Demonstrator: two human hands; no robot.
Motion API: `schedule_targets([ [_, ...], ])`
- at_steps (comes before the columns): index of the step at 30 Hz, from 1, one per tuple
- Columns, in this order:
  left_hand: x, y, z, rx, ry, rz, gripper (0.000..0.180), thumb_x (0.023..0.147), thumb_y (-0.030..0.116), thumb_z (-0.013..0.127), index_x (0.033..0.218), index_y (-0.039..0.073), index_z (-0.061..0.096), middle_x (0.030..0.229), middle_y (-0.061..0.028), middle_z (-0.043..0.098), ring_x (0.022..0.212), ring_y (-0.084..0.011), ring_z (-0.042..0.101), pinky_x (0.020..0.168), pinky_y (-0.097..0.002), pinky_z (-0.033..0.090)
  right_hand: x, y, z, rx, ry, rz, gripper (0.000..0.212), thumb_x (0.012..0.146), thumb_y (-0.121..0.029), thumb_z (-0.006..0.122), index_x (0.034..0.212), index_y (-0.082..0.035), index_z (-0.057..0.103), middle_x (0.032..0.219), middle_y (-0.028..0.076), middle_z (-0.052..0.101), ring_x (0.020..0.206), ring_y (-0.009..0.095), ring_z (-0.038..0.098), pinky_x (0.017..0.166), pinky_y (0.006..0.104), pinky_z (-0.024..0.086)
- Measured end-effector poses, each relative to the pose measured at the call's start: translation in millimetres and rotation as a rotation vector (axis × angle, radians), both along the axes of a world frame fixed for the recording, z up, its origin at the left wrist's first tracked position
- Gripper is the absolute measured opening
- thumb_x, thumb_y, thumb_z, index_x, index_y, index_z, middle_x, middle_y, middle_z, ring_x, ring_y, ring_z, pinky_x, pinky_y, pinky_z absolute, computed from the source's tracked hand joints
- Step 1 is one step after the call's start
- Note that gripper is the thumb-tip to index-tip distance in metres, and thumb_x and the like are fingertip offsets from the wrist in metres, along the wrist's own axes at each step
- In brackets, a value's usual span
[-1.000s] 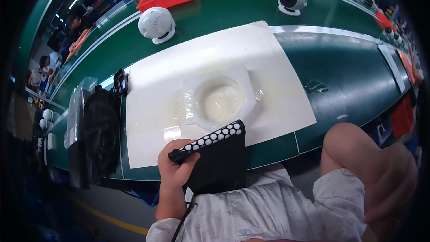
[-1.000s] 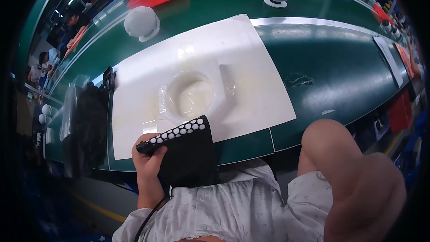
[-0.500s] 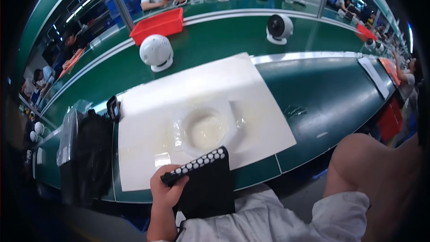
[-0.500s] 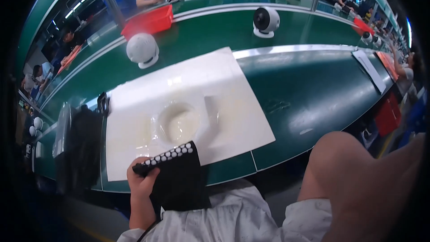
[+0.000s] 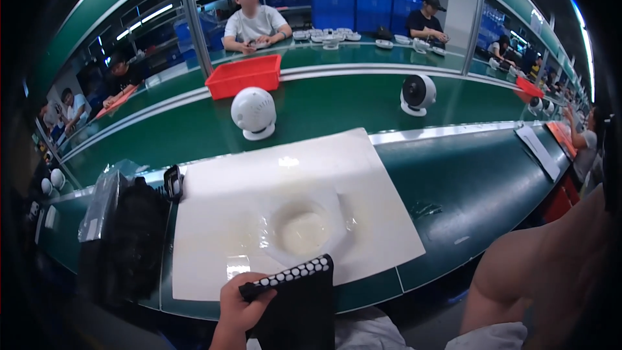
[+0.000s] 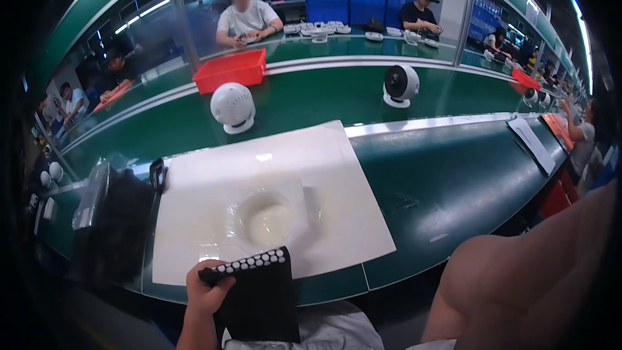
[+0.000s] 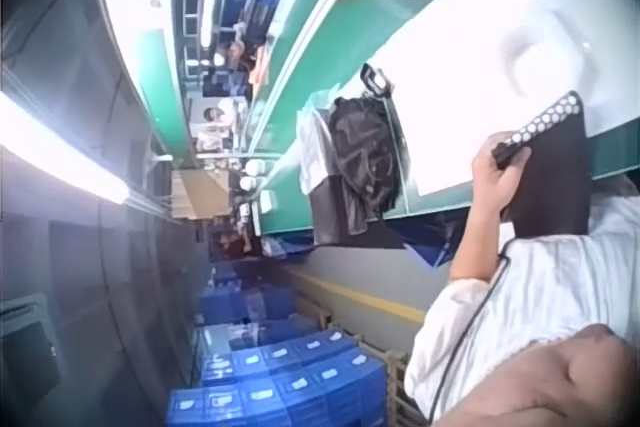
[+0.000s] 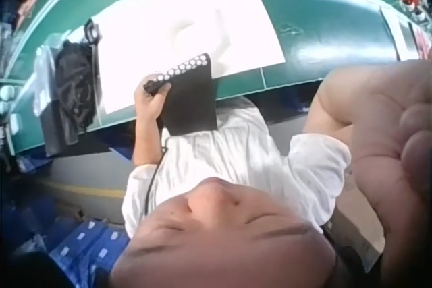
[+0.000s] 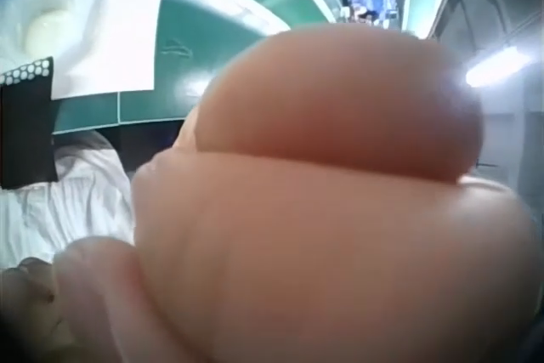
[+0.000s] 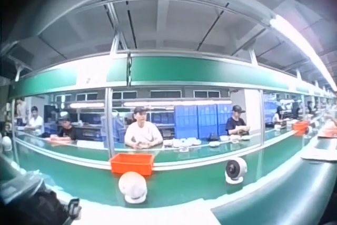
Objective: Applying small black circular adhesive pads to the base of a white electronic component at a factory workbench.
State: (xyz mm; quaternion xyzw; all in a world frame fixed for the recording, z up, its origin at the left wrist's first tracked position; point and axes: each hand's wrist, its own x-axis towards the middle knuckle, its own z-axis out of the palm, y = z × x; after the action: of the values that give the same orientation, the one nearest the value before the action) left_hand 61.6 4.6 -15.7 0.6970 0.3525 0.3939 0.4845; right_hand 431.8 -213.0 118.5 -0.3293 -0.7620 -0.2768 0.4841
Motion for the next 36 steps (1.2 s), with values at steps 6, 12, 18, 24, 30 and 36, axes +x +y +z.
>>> schedule_targets([
  [6, 2, -7, 3, 0.046, 0.03, 0.016, 0.02, 0.063, -0.001, 0.067, 0.082, 0.0, 0.06, 0.074, -0.0075, 0.06, 0.066, -0.0127, 0.056, 0.059, -0.0229, 0.043, 28, -10, -21, 0.045, 0.047, 0.022, 0.005, 0.076, -0.01, 0.053, 0.072, -0.008, 0.051, 0.068, 0.005, 0.053, 0.057, 0.015, 0.049, 0.056, 0.0264, 0.041],
  [12, 2, 5, 1, 0.022, 0.077, 0.027, 0.022, 0.063, 0.0, 0.068, 0.083, 0.001, 0.059, 0.075, -0.0083, 0.06, 0.067, -0.0147, 0.057, 0.062, -0.0252, 0.044, 9, 39, -13, 0.008, 0.108, 0.085, 0.006, 0.077, -0.009, 0.052, 0.071, -0.007, 0.05, 0.067, 0.005, 0.052, 0.057, 0.015, 0.048, 0.056, 0.0264, 0.04],
  [18, 8, 5, 8, 0.081, 0.065, -0.002, 0.018, 0.066, -0.001, 0.065, 0.082, 0.001, 0.058, 0.074, -0.0071, 0.059, 0.068, -0.0129, 0.056, 0.063, -0.0236, 0.043, -18, 63, 2, -0.184, 0.213, 0.118, 0.007, 0.077, -0.009, 0.05, 0.07, -0.007, 0.049, 0.067, 0.006, 0.052, 0.057, 0.016, 0.048, 0.055, 0.0265, 0.04],
  [24, 2, 6, 3, 0.135, 0.026, -0.041, 0.02, 0.066, -0.001, 0.065, 0.084, 0.001, 0.059, 0.074, -0.0067, 0.059, 0.068, -0.0132, 0.056, 0.061, -0.023, 0.043, -65, 88, 0, -0.232, 0.267, 0.147, 0.009, 0.078, -0.008, 0.049, 0.07, -0.006, 0.048, 0.066, 0.006, 0.051, 0.057, 0.016, 0.047, 0.055, 0.0265, 0.04],
  [30, 0, 2, 0, 0.177, 0.017, -0.055, 0.021, 0.064, -0.002, 0.065, 0.085, 0.002, 0.06, 0.078, -0.0082, 0.06, 0.068, -0.0166, 0.057, 0.062, -0.0247, 0.043, -103, 109, -2, -0.232, 0.301, 0.147, 0.01, 0.079, -0.007, 0.048, 0.069, -0.006, 0.047, 0.066, 0.006, 0.05, 0.057, 0.016, 0.047, 0.055, 0.0266, 0.039],
  [36, -11, 7, -6, 0.133, 0.041, -0.055, 0.027, 0.062, -0.003, 0.065, 0.088, 0.002, 0.06, 0.08, -0.0096, 0.06, 0.071, -0.0201, 0.057, 0.063, -0.0269, 0.044, -133, 183, -17, -0.344, 0.441, 0.222, 0.003, 0.077, -0.004, 0.046, 0.076, -0.004, 0.049, 0.075, 0.009, 0.053, 0.068, 0.018, 0.051, 0.064, 0.0293, 0.042],
])
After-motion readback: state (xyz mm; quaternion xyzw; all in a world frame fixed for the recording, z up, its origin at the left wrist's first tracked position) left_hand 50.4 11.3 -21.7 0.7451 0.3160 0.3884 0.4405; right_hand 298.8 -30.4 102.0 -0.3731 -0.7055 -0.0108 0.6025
